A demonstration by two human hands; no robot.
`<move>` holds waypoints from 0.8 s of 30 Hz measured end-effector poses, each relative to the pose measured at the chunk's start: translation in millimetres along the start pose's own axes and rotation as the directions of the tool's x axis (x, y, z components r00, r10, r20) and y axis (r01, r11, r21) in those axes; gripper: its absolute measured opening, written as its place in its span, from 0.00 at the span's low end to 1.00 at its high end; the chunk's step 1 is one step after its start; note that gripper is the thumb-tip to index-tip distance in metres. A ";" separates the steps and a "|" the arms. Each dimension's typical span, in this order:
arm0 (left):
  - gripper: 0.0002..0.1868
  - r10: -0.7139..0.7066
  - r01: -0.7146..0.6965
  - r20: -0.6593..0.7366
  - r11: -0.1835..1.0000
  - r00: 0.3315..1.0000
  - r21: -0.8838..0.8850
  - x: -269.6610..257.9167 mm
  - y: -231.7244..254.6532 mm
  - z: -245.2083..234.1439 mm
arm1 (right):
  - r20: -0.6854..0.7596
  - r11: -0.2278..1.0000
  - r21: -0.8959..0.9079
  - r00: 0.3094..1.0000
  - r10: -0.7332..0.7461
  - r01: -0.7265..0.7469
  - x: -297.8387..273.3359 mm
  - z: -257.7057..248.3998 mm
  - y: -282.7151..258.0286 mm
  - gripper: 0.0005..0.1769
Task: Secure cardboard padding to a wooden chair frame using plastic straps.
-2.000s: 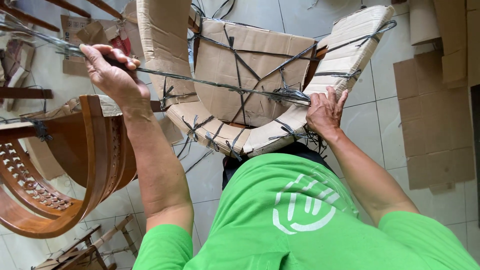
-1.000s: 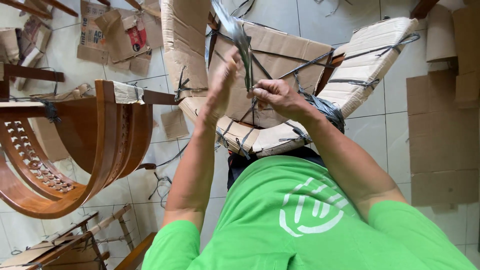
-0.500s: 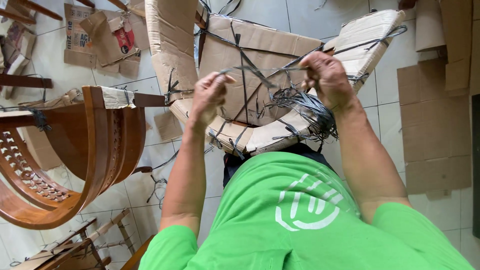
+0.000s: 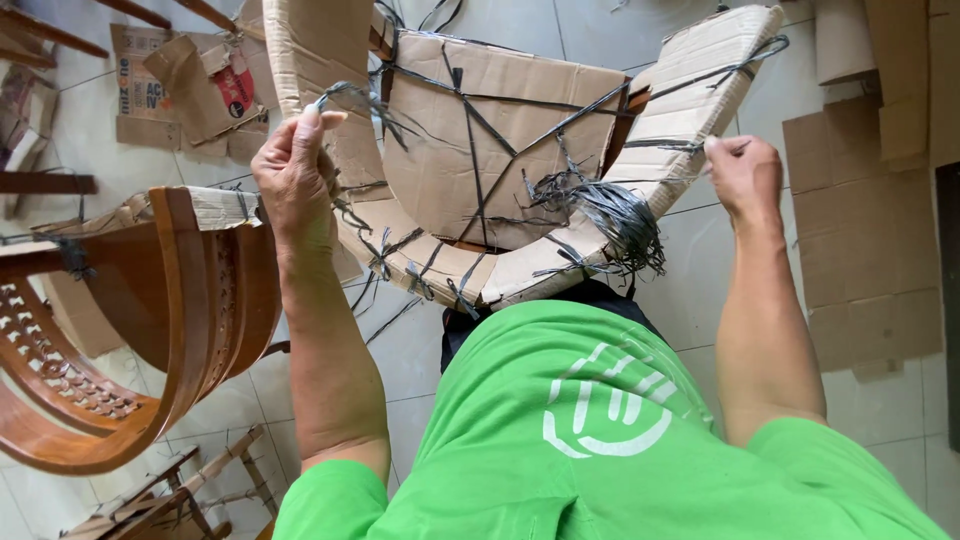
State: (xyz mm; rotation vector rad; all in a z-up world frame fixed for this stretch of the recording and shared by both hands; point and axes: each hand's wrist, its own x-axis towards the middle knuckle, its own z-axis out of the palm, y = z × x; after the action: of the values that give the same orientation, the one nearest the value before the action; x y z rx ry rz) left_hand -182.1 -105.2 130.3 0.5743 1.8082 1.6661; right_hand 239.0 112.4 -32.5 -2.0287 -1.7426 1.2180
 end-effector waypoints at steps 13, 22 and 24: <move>0.11 -0.064 0.104 0.243 0.983 0.968 -0.154 -17.2 25.2 10.4 | -0.144 0.500 0.080 0.506 -0.850 0.862 -83.9 6.5 -126.8 0.26; 0.13 -0.057 0.130 0.400 0.979 0.915 -0.158 -28.9 23.0 -29.5 | 0.062 0.173 0.476 0.164 -0.985 0.862 -146.5 89.8 -229.3 0.37; 0.13 -0.146 0.217 0.428 0.969 0.892 -0.121 -36.4 33.9 -41.6 | 0.162 0.149 0.568 0.068 -0.984 0.810 -162.9 110.3 -245.9 0.47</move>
State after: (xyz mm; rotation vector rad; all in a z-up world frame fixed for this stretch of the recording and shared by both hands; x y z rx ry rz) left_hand -187.4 -156.2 170.1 0.6118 1.3566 1.4198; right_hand -9.6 -1.9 123.7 0.0221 -2.1596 1.3533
